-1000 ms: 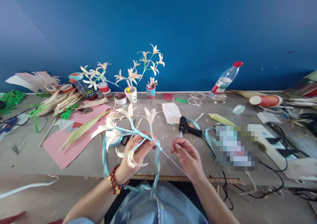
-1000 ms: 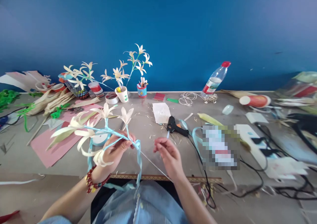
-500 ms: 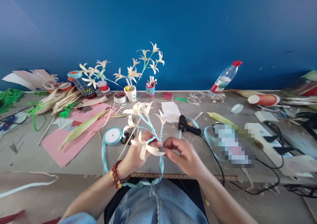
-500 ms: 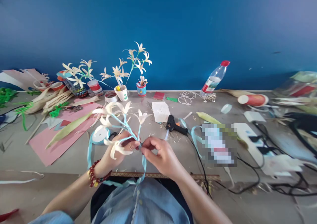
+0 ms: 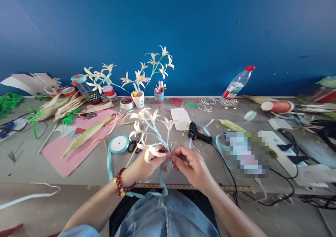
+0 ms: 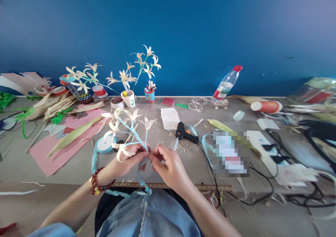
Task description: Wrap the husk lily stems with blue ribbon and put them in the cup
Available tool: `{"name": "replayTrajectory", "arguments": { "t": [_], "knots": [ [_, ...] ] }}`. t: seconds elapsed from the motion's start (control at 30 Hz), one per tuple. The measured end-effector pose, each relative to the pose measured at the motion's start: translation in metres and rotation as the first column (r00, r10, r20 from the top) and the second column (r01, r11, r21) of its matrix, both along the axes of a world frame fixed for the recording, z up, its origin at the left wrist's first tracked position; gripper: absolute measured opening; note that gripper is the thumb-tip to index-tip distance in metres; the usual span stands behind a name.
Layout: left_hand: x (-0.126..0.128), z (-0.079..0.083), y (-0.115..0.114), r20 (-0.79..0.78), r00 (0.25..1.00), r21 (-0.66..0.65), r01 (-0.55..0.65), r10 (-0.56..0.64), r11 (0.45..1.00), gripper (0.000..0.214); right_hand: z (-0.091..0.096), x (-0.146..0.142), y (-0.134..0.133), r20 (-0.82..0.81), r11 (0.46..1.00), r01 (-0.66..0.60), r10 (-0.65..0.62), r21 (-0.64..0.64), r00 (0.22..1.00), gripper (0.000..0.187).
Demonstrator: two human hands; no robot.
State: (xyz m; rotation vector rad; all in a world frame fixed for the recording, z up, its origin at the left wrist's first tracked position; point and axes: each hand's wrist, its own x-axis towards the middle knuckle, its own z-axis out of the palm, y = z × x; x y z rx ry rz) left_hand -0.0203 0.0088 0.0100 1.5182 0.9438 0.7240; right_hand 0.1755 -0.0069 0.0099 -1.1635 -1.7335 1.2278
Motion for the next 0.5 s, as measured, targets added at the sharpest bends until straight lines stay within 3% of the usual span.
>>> {"name": "replayTrajectory", "arguments": {
  "t": [0.1, 0.37, 0.5],
  "knots": [
    [0.0016, 0.0021, -0.0022, 0.064, 0.998, -0.138, 0.008, 0.001, 0.99, 0.018, -0.0004, -0.0011, -0.0023, 0.014, 0.999, 0.032, -0.032, 0.012, 0.999, 0.022],
    [0.0053, 0.0089, -0.0032, -0.042, 0.991, 0.065, -0.121, 0.124, 0.991, 0.021, -0.0046, -0.0073, -0.0037, 0.002, 0.994, 0.071, -0.072, 0.087, 0.997, 0.02],
    [0.0062, 0.007, -0.0041, -0.016, 0.989, 0.113, -0.143, 0.146, 0.983, 0.024, -0.0084, -0.0067, -0.005, -0.069, 0.998, 0.05, -0.049, 0.024, 0.996, 0.015]
  ]
}}
